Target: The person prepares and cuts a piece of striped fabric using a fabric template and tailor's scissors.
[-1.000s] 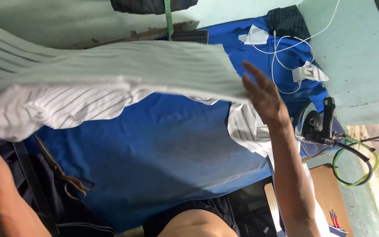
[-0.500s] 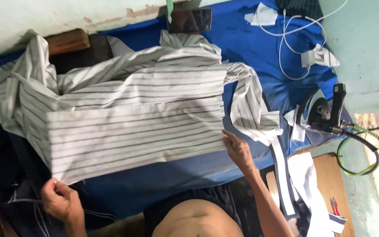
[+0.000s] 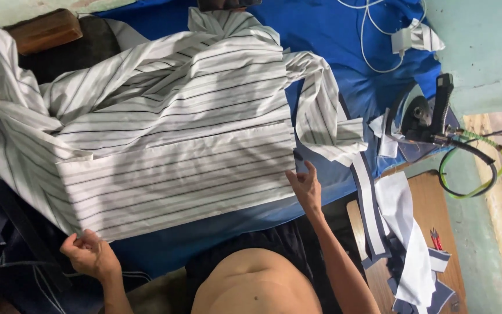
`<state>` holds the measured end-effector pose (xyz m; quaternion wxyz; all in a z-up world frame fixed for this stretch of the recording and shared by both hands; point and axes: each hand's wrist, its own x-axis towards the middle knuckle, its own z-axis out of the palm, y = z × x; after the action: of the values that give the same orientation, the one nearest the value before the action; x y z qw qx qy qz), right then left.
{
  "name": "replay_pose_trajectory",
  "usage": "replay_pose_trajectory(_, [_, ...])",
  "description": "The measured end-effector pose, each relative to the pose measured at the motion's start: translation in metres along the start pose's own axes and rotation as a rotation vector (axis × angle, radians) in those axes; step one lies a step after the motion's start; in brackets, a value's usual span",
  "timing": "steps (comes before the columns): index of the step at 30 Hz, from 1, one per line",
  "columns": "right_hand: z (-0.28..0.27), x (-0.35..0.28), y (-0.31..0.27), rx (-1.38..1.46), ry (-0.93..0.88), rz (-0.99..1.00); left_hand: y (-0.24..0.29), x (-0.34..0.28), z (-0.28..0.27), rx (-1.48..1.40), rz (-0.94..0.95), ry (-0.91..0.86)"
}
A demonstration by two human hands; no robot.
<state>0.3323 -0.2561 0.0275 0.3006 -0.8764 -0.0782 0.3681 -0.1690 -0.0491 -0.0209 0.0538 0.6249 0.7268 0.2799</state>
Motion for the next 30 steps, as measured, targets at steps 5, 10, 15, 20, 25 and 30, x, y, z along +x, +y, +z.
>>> replay_pose_trajectory(5, [0.0, -0.007, 0.014, 0.044, 0.042, -0.085, -0.021, 0.008, 0.005, -0.072, 0.032, 0.177])
replay_pose_trajectory(10, [-0.01, -0.027, 0.025, -0.021, 0.049, -0.045, -0.013, -0.018, -0.021, -0.072, 0.108, 0.182])
replay_pose_trajectory(15, [0.004, -0.013, 0.086, -0.159, 0.06, -0.222, -0.048, -0.047, -0.013, 0.085, 0.108, 0.152])
replay_pose_trajectory(20, [0.002, 0.003, 0.099, -0.329, 0.012, -0.257, -0.055, -0.063, -0.006, 0.196, 0.107, 0.154])
replay_pose_trajectory(25, [-0.003, 0.038, 0.059, -0.368, 0.235, -0.558, 0.084, -0.012, -0.038, 0.081, 0.375, 0.139])
replay_pose_trajectory(30, [0.01, 0.119, -0.027, -0.33, 0.362, -0.721, 0.104, 0.059, 0.048, 0.013, 0.673, 0.121])
